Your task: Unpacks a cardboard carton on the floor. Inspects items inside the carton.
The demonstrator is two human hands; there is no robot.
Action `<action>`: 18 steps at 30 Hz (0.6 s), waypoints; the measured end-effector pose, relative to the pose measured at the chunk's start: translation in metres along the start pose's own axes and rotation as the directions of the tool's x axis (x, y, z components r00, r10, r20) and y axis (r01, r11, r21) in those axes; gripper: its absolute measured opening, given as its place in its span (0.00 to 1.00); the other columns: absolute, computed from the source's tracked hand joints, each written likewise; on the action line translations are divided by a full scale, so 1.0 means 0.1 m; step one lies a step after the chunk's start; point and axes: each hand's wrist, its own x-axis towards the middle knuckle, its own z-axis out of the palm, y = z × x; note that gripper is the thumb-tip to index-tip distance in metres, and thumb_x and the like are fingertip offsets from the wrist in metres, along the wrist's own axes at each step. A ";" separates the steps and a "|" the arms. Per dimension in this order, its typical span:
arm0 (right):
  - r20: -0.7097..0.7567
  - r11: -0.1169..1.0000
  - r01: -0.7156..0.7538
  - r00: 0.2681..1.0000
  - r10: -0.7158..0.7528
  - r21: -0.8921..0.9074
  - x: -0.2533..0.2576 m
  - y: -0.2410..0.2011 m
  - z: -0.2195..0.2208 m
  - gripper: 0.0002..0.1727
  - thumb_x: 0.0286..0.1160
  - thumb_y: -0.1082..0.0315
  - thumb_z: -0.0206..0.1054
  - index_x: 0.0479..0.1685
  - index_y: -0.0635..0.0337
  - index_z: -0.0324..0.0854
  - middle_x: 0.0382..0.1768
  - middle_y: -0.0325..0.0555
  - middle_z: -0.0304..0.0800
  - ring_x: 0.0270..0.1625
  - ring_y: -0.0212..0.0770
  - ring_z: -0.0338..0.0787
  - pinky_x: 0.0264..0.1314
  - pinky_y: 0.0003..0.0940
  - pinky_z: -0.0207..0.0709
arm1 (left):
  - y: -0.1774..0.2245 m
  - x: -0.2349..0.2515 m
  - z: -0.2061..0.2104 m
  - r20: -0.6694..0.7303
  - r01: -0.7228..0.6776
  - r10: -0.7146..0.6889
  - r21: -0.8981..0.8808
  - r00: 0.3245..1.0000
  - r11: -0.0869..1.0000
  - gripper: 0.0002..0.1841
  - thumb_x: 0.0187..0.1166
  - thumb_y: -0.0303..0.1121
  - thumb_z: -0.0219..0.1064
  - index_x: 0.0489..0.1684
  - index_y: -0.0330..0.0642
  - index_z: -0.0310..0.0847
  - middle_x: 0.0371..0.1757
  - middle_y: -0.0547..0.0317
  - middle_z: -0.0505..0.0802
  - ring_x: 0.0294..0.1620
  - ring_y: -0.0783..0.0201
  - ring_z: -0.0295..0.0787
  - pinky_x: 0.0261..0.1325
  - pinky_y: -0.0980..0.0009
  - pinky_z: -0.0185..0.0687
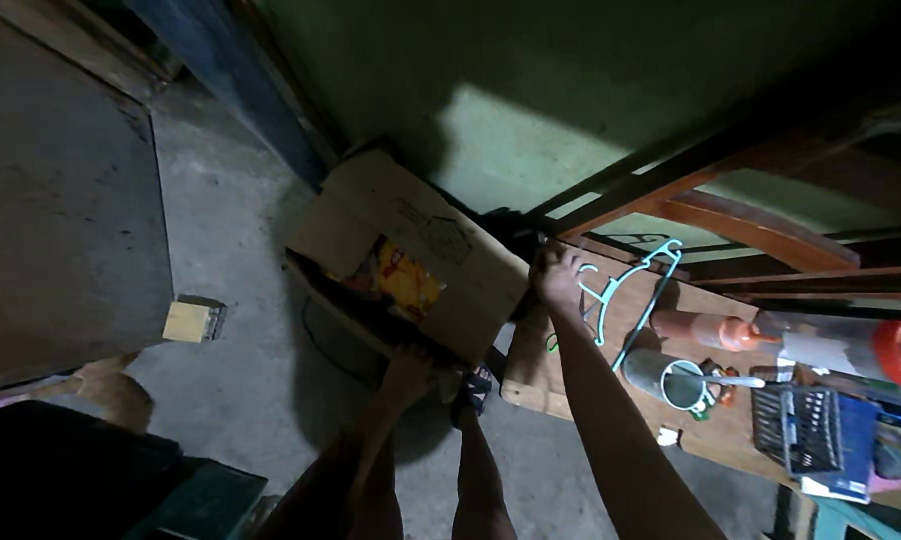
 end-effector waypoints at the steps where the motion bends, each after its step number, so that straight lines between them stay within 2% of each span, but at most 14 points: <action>1: 0.018 0.997 0.032 0.999 -0.034 0.077 -0.05 0.01 0.09 0.23 0.88 0.64 0.58 0.79 0.60 0.75 0.84 0.66 0.67 0.85 0.69 0.67 0.81 0.69 0.63 | 0.01 0.00 -0.03 0.012 -0.002 0.002 0.001 1.000 1.000 0.31 0.88 0.53 0.57 0.75 0.34 0.77 0.79 0.40 0.80 0.85 0.40 0.67 0.87 0.41 0.49; 2: 0.028 0.990 0.044 0.998 -0.048 0.137 -0.05 0.03 0.18 0.21 0.90 0.65 0.55 0.75 0.63 0.78 0.79 0.66 0.73 0.81 0.67 0.73 0.79 0.66 0.67 | 0.03 -0.01 -0.05 0.032 0.003 -0.003 -0.002 0.999 1.000 0.31 0.88 0.53 0.57 0.75 0.34 0.77 0.80 0.40 0.79 0.85 0.40 0.66 0.87 0.41 0.49; 4: 0.024 0.986 0.046 0.998 -0.051 0.162 0.00 0.02 0.24 0.18 0.88 0.68 0.57 0.69 0.66 0.82 0.77 0.67 0.76 0.78 0.67 0.76 0.78 0.64 0.70 | 0.03 -0.01 -0.07 0.054 0.032 -0.031 -0.020 0.998 0.999 0.30 0.89 0.51 0.57 0.76 0.34 0.76 0.82 0.42 0.77 0.86 0.42 0.64 0.88 0.42 0.48; 7: 0.022 0.975 -0.051 0.999 0.047 0.216 -0.05 -0.03 0.20 0.18 0.86 0.68 0.59 0.68 0.62 0.86 0.76 0.65 0.78 0.78 0.67 0.77 0.78 0.64 0.70 | 0.05 -0.05 0.04 0.016 0.043 -0.042 -0.064 0.999 0.997 0.28 0.89 0.50 0.58 0.75 0.34 0.77 0.82 0.41 0.77 0.86 0.39 0.64 0.87 0.40 0.47; 9: -0.004 0.939 -0.046 0.999 0.051 0.340 -0.11 0.02 0.27 0.18 0.84 0.70 0.61 0.68 0.60 0.85 0.75 0.64 0.79 0.79 0.64 0.77 0.80 0.62 0.68 | 0.02 -0.07 0.07 0.032 0.037 -0.036 -0.044 0.999 0.998 0.28 0.89 0.50 0.57 0.76 0.35 0.77 0.83 0.40 0.75 0.87 0.38 0.62 0.87 0.39 0.46; 11: -0.064 0.862 0.024 0.998 0.010 0.506 -0.22 0.16 0.49 0.23 0.82 0.73 0.62 0.76 0.60 0.79 0.77 0.61 0.77 0.81 0.58 0.75 0.83 0.59 0.66 | 0.01 -0.07 0.04 0.065 0.041 -0.039 -0.019 0.997 0.999 0.29 0.89 0.51 0.57 0.76 0.36 0.77 0.84 0.41 0.74 0.88 0.39 0.60 0.88 0.39 0.45; 13: -0.062 0.807 0.009 0.997 0.034 0.590 -0.51 0.13 0.58 0.32 0.84 0.74 0.58 0.89 0.54 0.63 0.85 0.57 0.70 0.85 0.53 0.71 0.86 0.56 0.64 | 0.04 -0.07 -0.03 0.068 0.034 -0.033 -0.023 0.997 0.999 0.29 0.88 0.51 0.58 0.76 0.36 0.77 0.84 0.41 0.74 0.88 0.40 0.60 0.88 0.39 0.44; 14: -0.046 0.765 -0.024 0.996 0.071 0.643 -0.69 0.06 0.59 0.34 0.85 0.74 0.57 0.92 0.55 0.57 0.86 0.57 0.67 0.86 0.52 0.70 0.87 0.52 0.64 | 0.06 -0.06 -0.07 0.065 0.028 -0.026 -0.034 0.998 0.999 0.29 0.88 0.52 0.58 0.75 0.36 0.77 0.83 0.40 0.75 0.88 0.39 0.61 0.88 0.38 0.44; 16: -0.069 0.756 -0.023 0.994 0.089 0.654 -0.90 0.04 0.75 0.28 0.88 0.74 0.53 0.88 0.68 0.60 0.86 0.63 0.66 0.86 0.52 0.70 0.86 0.46 0.64 | 0.09 -0.02 -0.13 0.089 0.026 -0.024 -0.021 0.996 0.999 0.30 0.87 0.53 0.58 0.77 0.38 0.77 0.84 0.41 0.74 0.88 0.39 0.60 0.88 0.38 0.45; 18: -0.103 0.892 0.014 0.994 0.036 0.451 -0.97 0.08 0.91 0.23 0.86 0.77 0.53 0.77 0.75 0.72 0.87 0.67 0.61 0.88 0.56 0.66 0.89 0.44 0.61 | 0.06 0.00 -0.14 0.067 0.018 -0.016 -0.023 0.998 1.000 0.31 0.85 0.55 0.60 0.76 0.39 0.78 0.84 0.41 0.75 0.88 0.39 0.61 0.87 0.38 0.45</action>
